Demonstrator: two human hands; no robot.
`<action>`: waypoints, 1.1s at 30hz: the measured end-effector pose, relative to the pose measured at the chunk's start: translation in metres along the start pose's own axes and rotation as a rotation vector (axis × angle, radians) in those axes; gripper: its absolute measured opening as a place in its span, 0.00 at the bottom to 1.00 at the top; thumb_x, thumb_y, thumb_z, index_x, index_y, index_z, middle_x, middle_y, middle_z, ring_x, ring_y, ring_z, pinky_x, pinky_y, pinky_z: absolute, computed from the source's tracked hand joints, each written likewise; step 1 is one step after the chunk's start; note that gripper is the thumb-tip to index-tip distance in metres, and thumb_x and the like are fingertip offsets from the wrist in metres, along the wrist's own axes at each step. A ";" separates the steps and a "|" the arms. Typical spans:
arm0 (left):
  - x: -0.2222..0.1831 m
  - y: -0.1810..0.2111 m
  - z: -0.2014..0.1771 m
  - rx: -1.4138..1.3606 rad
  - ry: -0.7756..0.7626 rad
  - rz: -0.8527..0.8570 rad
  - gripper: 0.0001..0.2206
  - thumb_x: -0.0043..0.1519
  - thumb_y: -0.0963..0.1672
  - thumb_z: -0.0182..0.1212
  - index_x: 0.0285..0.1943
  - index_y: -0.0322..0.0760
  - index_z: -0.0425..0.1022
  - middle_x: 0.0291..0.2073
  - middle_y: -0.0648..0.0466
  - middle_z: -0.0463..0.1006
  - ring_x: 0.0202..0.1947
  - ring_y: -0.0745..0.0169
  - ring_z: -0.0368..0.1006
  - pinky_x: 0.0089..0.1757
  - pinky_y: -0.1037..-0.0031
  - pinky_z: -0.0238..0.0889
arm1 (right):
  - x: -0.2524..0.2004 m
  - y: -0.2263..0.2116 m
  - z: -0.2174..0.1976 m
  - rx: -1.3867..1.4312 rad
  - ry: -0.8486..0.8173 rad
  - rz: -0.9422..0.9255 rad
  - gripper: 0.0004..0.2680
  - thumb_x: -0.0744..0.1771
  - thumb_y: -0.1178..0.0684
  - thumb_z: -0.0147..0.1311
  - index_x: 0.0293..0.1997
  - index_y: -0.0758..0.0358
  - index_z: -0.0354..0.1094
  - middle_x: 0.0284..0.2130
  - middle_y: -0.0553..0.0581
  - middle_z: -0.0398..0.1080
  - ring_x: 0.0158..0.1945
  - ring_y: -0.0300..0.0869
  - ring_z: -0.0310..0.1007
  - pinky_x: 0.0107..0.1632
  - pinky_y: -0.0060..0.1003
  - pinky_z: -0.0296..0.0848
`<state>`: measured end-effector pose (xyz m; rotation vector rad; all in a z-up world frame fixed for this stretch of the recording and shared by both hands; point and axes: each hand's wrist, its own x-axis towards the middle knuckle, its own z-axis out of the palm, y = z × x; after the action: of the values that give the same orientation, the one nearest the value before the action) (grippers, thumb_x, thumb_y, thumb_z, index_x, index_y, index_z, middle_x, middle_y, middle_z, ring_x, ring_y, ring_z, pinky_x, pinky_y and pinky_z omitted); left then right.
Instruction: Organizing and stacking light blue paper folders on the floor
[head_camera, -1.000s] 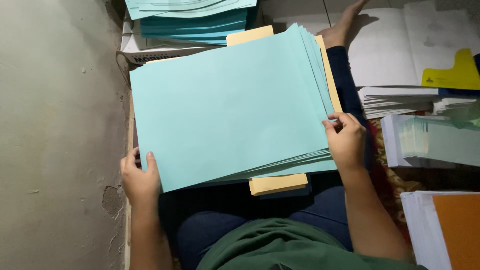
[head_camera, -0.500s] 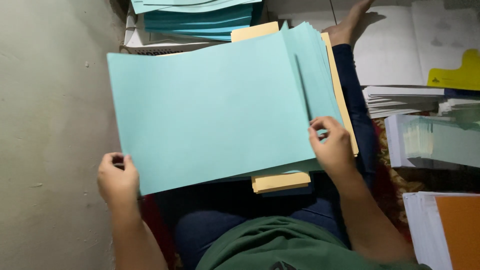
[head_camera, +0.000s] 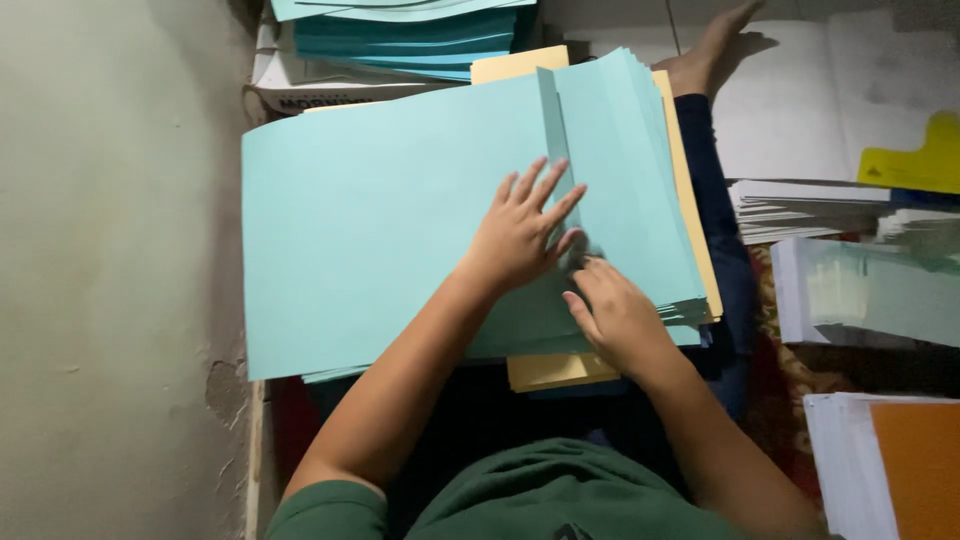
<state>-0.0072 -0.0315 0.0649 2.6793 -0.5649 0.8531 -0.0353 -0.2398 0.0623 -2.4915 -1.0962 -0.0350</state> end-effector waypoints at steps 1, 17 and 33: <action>-0.002 -0.007 0.012 -0.007 0.003 0.003 0.24 0.63 0.52 0.60 0.69 0.44 0.70 0.66 0.40 0.68 0.68 0.33 0.63 0.59 0.47 0.61 | 0.000 0.004 0.001 -0.006 0.000 0.006 0.12 0.72 0.46 0.44 0.51 0.65 0.67 0.52 0.70 0.70 0.61 0.63 0.69 0.57 0.55 0.72; -0.009 -0.032 0.049 0.114 -0.429 -0.273 0.32 0.68 0.56 0.39 0.80 0.42 0.52 0.77 0.49 0.55 0.77 0.49 0.50 0.69 0.46 0.40 | 0.029 0.041 0.037 -0.276 -0.169 0.046 0.25 0.72 0.41 0.29 0.79 0.62 0.39 0.77 0.63 0.41 0.78 0.53 0.40 0.75 0.52 0.40; -0.008 -0.034 0.053 0.088 -0.449 -0.291 0.32 0.67 0.54 0.37 0.80 0.39 0.52 0.77 0.49 0.54 0.78 0.50 0.47 0.69 0.47 0.38 | 0.123 0.097 0.055 -0.312 -0.104 -0.016 0.25 0.72 0.42 0.31 0.79 0.63 0.39 0.76 0.65 0.43 0.78 0.55 0.42 0.74 0.54 0.43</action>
<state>0.0282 -0.0186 0.0138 2.9463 -0.2150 0.2005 0.1104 -0.1914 -0.0006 -2.7873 -1.2355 -0.0886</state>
